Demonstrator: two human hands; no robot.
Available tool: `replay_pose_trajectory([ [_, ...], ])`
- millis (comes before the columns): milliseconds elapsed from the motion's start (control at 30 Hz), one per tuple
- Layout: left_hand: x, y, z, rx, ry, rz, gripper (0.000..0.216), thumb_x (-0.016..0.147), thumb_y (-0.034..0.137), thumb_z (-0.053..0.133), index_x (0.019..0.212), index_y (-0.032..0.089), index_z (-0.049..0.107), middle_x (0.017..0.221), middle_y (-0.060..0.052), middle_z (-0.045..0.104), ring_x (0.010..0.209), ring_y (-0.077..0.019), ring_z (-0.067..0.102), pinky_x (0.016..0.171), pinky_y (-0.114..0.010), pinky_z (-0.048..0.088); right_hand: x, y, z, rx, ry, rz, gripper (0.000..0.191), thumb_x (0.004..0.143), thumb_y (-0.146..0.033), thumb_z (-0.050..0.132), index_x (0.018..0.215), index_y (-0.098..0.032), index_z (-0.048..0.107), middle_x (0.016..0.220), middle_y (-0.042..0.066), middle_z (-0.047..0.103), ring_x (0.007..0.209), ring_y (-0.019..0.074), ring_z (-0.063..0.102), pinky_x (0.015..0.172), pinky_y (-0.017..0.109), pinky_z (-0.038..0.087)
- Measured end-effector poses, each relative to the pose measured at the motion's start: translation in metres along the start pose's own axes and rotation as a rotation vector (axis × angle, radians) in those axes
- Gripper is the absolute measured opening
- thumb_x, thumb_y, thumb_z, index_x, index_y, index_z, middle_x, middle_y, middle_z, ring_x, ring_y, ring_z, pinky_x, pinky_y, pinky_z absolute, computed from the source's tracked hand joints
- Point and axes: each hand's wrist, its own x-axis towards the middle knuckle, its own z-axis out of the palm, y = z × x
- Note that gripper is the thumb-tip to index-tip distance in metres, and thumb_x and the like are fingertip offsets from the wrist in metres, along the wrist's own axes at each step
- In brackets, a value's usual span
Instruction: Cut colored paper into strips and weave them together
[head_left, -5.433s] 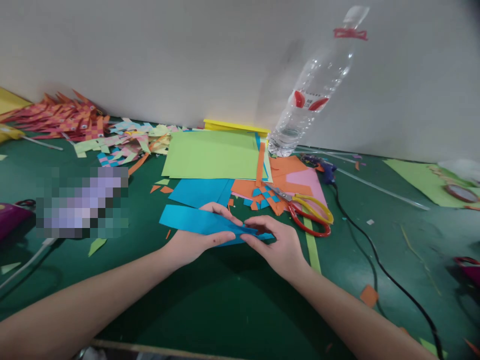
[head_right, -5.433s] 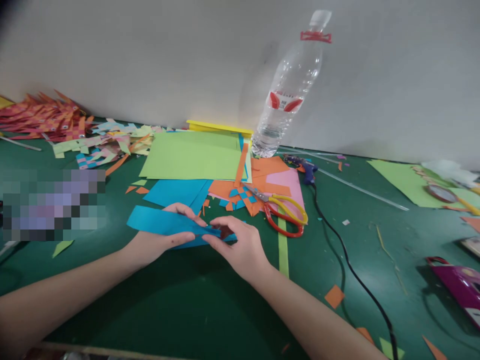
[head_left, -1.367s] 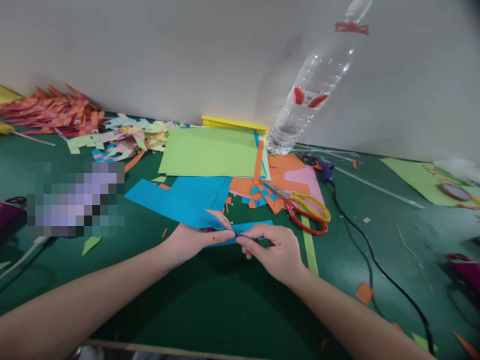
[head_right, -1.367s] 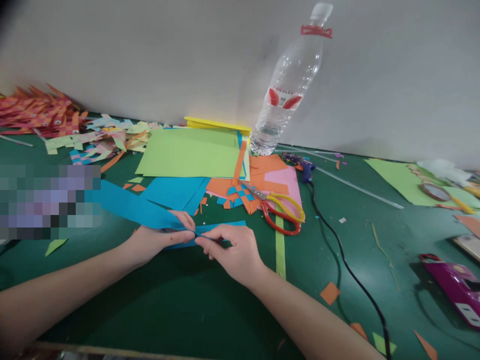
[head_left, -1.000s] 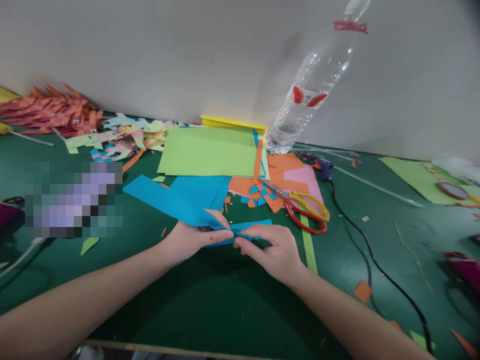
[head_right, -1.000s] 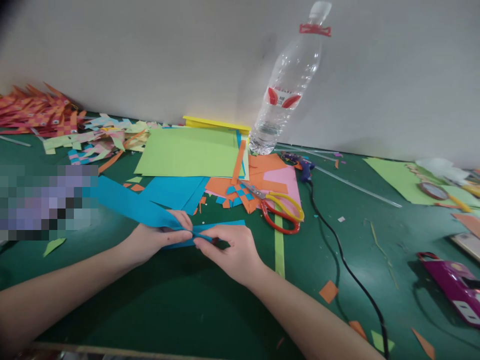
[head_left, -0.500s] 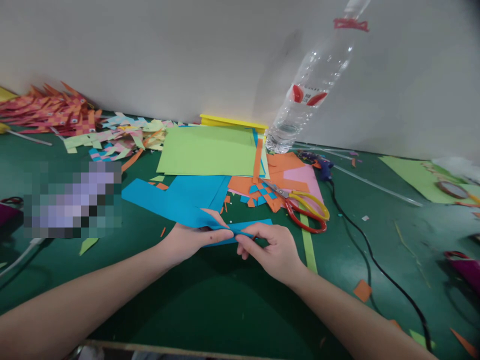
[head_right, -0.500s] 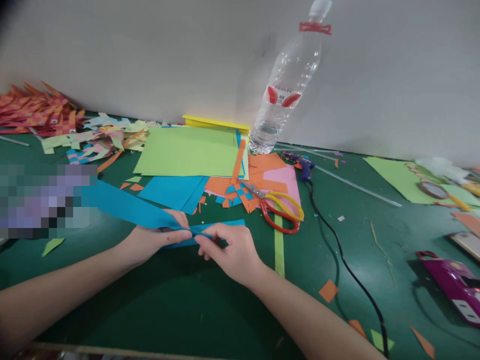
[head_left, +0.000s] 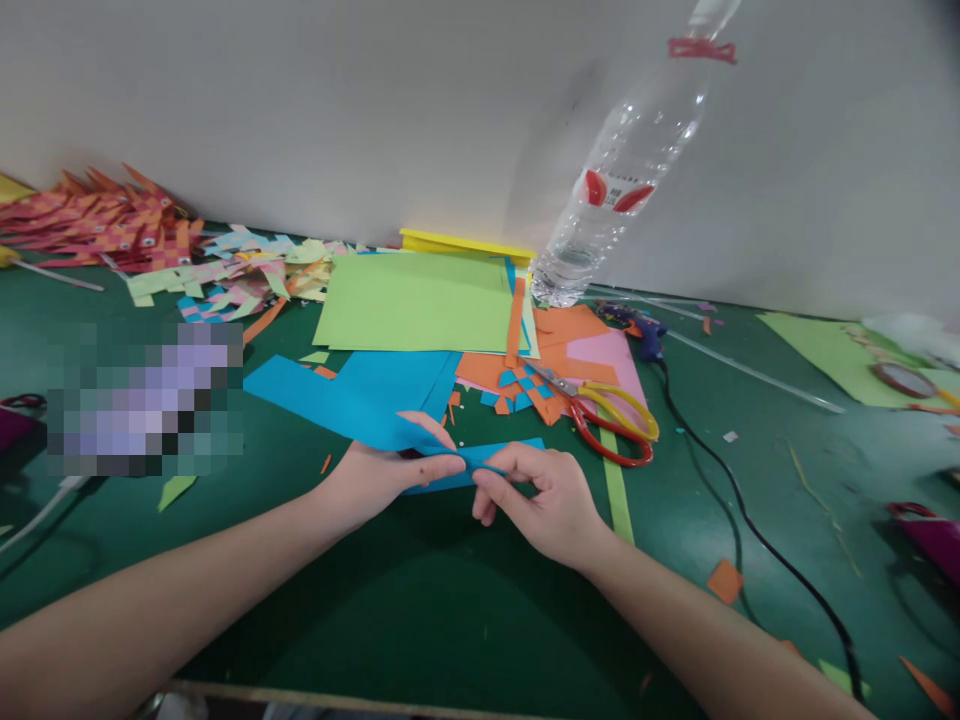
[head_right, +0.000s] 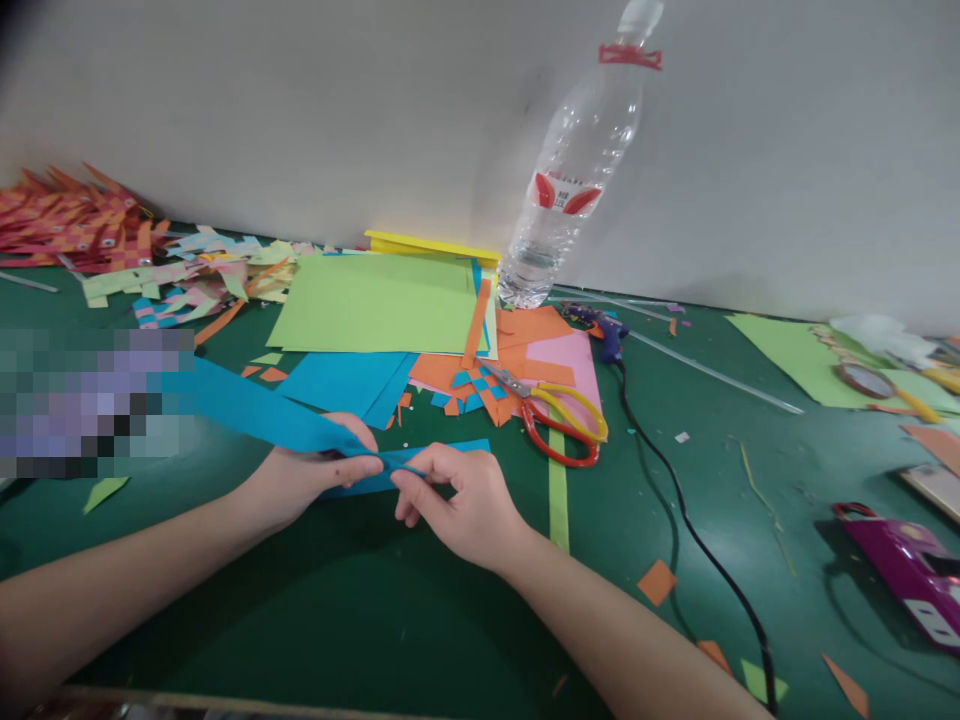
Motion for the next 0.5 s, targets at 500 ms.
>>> replay_pose_trajectory([
  [500,0.012,-0.003,-0.013,-0.322,0.265,-0.055,0.032,0.064,0.025,0.085,0.084,0.016,0.062,0.064,0.003,0.063,0.057,-0.0107,0.062,0.058,-0.023,0.051,0.004,0.009,-0.011,0.081,0.203,0.091,0.023,0.085,-0.03,0.06,0.065,-0.021,0.053,0.048,-0.003,0.063,0.04,0.0103,0.059,0.041,0.021,0.047],
])
